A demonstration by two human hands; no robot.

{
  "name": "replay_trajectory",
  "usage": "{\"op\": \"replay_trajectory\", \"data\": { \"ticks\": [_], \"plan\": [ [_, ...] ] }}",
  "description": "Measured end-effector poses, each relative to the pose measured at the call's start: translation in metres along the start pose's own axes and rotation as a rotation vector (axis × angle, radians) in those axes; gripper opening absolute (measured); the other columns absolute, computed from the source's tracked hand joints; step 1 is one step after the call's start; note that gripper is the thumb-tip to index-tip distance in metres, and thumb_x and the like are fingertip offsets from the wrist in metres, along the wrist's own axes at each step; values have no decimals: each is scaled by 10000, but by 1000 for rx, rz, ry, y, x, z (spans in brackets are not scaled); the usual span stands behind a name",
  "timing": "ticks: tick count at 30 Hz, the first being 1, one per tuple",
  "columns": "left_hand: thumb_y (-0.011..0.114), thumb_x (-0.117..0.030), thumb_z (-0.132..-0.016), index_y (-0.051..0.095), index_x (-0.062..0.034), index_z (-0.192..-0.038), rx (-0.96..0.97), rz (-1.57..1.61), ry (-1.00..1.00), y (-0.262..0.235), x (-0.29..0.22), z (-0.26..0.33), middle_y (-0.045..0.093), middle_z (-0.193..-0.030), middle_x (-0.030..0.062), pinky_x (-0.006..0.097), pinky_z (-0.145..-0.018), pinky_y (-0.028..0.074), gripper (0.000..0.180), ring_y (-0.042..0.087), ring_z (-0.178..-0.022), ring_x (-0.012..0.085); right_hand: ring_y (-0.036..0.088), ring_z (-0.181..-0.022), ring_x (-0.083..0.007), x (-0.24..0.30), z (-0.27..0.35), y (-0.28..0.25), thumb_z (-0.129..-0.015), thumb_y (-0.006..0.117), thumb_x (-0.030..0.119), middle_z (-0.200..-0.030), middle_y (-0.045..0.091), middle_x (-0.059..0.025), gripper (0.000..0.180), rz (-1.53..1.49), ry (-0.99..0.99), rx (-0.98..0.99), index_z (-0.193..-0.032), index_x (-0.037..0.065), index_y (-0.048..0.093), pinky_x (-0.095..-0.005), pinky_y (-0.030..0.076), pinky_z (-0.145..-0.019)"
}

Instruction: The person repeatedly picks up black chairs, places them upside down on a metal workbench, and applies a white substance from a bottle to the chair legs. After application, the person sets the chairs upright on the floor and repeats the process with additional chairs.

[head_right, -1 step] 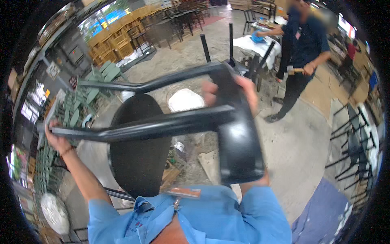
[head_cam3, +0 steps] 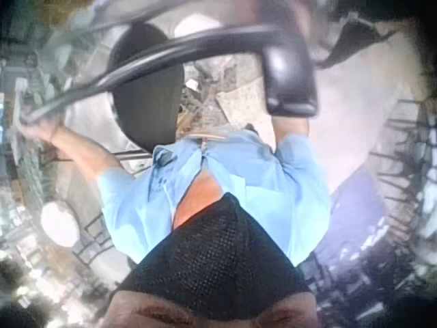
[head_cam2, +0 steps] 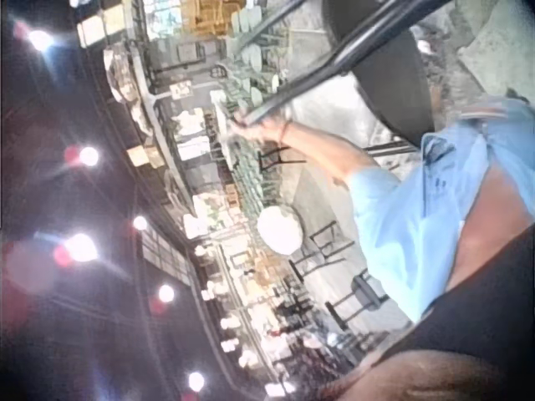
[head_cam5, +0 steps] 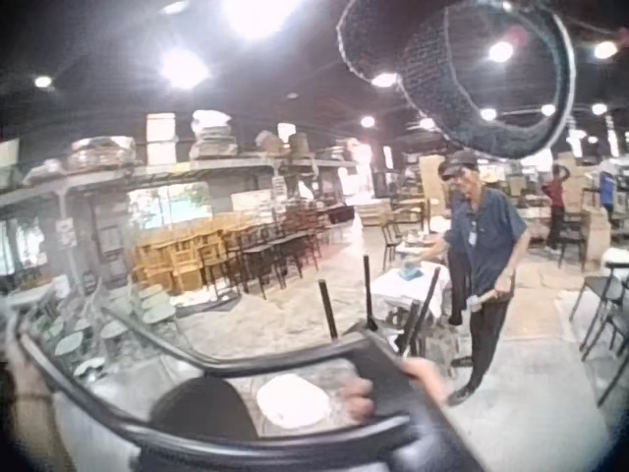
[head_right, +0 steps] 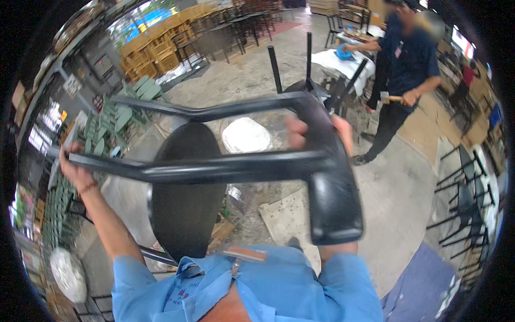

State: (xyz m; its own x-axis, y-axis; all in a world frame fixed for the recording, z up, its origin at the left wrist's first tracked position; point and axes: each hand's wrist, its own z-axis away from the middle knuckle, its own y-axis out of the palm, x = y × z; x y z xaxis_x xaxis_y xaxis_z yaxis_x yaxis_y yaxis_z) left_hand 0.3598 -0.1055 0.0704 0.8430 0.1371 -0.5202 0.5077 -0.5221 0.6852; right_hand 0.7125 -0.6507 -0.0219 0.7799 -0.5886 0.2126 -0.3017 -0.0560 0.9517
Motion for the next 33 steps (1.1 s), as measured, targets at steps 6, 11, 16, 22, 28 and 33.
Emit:
{"op": "replay_trajectory", "data": {
  "ticks": [6,11,16,22,28,33],
  "plan": [
    [613,-52,-883,480,-14,-845,345,154,-286,255,189,14,469,-786,49,315,-667,417,144,462,-707,148,518,-1153,-329,74,76,-148,-892,632,318,-1408,306,-293,793,-150,-195,91,-1491,12,211,-469,569,-855],
    [617,-77,-870,520,0,-889,662,205,-420,311,296,-18,532,-788,64,351,-705,470,125,523,-720,164,665,-882,-297,68,54,-244,-898,579,416,-1141,609,-205,572,332,-207,-454,-1295,14,492,-455,592,-739],
    [633,-94,-787,520,-26,-927,645,56,-464,290,415,-13,611,-684,122,354,-644,532,192,627,-641,231,666,-821,-253,46,-15,-344,-954,552,432,-987,676,-147,471,685,80,-974,-1157,8,584,-393,561,-718],
    [639,-65,-680,565,-34,-827,665,-96,-663,202,521,60,570,-703,51,291,-636,464,168,582,-636,157,636,-1011,-315,38,-70,-384,-927,572,334,-1232,592,-180,540,1135,584,-1101,-1385,76,447,-441,547,-803],
    [757,-24,-714,559,-81,-887,840,-515,-876,104,517,162,578,-882,6,270,-744,465,270,562,-834,110,652,-953,-306,37,-41,-402,-916,580,308,-1172,620,-168,489,1097,846,-1192,-1342,79,507,-423,551,-764],
    [736,-16,-745,572,-63,-967,742,-560,-716,79,479,242,580,-981,48,322,-881,450,280,552,-965,156,655,-872,-272,65,-31,-427,-902,568,268,-1109,640,-134,435,1148,1066,-1211,-1303,100,549,-406,551,-728]
  ]
}}
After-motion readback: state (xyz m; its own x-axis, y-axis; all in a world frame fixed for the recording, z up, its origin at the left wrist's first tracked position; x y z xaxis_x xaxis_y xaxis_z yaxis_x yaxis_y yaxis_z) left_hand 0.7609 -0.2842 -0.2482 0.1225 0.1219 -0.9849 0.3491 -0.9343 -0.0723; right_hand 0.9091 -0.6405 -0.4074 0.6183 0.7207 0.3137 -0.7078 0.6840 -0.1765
